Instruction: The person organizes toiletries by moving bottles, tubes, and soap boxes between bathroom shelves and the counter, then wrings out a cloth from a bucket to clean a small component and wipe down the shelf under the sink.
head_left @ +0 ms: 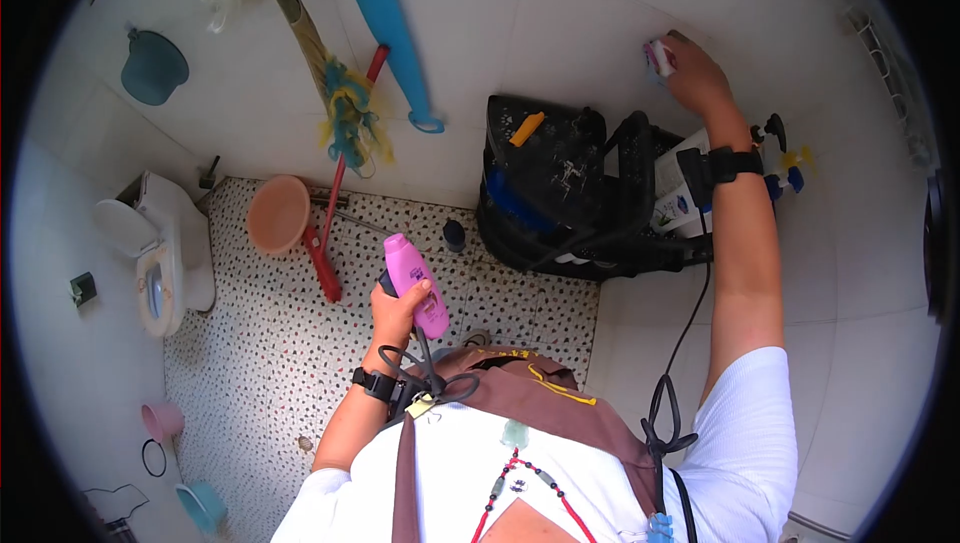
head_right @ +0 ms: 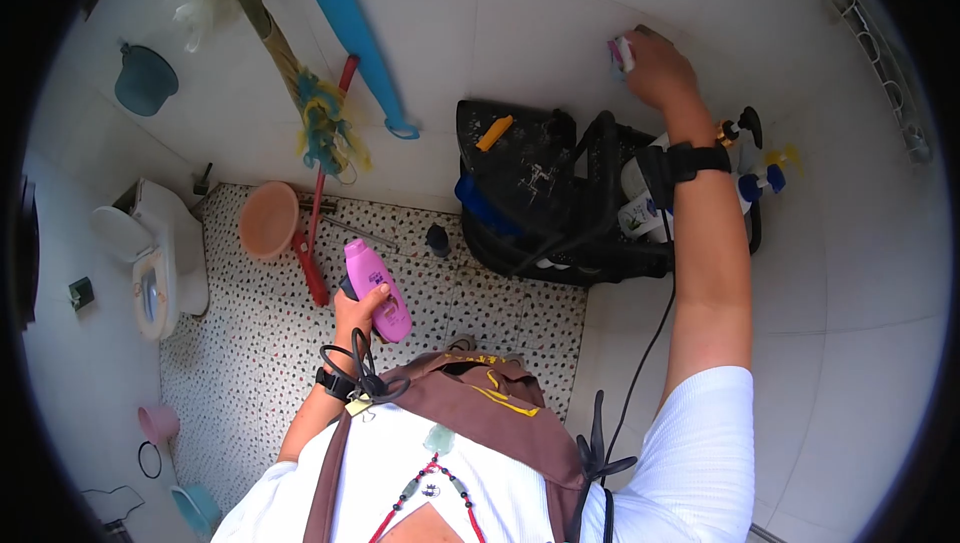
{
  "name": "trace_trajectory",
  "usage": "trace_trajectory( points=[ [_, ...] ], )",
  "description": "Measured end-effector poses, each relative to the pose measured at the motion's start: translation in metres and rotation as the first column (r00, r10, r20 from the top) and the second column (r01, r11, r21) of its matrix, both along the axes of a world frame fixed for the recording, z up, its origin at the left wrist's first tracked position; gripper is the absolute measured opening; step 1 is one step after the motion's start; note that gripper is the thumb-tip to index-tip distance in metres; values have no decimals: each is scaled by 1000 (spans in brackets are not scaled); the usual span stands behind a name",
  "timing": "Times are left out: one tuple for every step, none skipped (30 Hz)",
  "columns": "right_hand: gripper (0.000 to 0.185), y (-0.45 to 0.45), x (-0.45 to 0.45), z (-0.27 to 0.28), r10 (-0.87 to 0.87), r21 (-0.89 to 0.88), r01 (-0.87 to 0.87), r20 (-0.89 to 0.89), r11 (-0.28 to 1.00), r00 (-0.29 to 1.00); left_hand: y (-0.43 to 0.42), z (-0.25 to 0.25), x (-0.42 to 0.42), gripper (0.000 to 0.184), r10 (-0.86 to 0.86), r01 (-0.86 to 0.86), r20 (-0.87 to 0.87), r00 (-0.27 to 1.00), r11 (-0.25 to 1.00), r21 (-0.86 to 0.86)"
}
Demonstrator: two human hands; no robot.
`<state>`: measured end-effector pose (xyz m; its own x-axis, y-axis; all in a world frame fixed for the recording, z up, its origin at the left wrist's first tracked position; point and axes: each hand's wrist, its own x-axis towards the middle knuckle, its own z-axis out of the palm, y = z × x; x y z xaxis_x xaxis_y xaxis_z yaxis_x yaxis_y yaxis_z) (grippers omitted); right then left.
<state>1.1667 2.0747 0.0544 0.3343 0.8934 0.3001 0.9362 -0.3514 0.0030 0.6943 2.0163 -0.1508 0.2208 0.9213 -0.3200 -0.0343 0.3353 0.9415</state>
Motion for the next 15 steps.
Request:
trace_trajectory(
  points=[
    [43, -1, -5, -3, -4, -3, 4, -7, 1000, 1000, -1, -1, -2, 24, 0, 0, -20, 1000, 1000, 1],
    [40, -1, -11, -6, -40, -62, 49, 136, 997, 990, -3, 0, -3, 24, -7, 7, -25, 1000, 1000, 0],
    [38, 0, -16, -6, -65, -112, 100, 282, 989, 957, -5, 3, -3, 23, 0, 0, -6, 1000, 1000, -1],
    [38, 2, -23, -4, -68, -104, 102, 286, 989, 956, -3, 5, 0, 23, 12, -12, 20, 1000, 1000, 3],
    [39, 4, -32, -5, -35, -47, 52, 301, 998, 953, -5, 6, 1, 22, 30, -30, 22, 999, 999, 27],
    [40, 6, -44, -8, 0, 3, -1, 315, 1000, 949, -4, 4, 2, 22, 34, -35, 26, 999, 999, 25],
    [40, 11, -62, -13, 76, -44, -67, 232, 997, 970, -5, 2, 0, 22, 16, -16, 20, 1000, 1000, 9],
    [40, 17, -82, -21, 145, -87, -134, 138, 987, 980, -7, 0, -2, 21, -6, 7, 8, 1000, 1000, -9],
    [39, 26, -96, -41, 247, -128, -240, 41, 962, 968, -10, -1, -4, 21, -7, 7, 1, 1000, 1000, -15],
    [39, 37, -107, -65, 342, -152, -347, -58, 925, 938, -12, -2, -4, 22, -2, 2, 3, 1000, 1000, -9],
    [38, 46, -121, -84, 360, -223, -362, -52, 905, 931, -13, -2, -4, 22, 7, -7, 9, 1000, 1000, 1],
    [37, 53, -131, -103, 381, -292, -377, -43, 879, 923, -12, -3, -4, 23, 18, -19, 17, 1000, 1000, 14],
    [35, 60, -135, -127, 379, -292, -375, -46, 880, 924, -13, -12, -8, 27, 27, -26, -13, 1000, 998, 51],
    [33, 67, -137, -153, 377, -291, -374, -47, 881, 925, -14, -13, -12, 32, 17, -16, -29, 999, 999, 42],
    [33, 72, -134, -179, 385, -282, -380, -41, 881, 922, -16, -12, -15, 30, 32, -29, -50, 998, 999, 46]
  ],
)
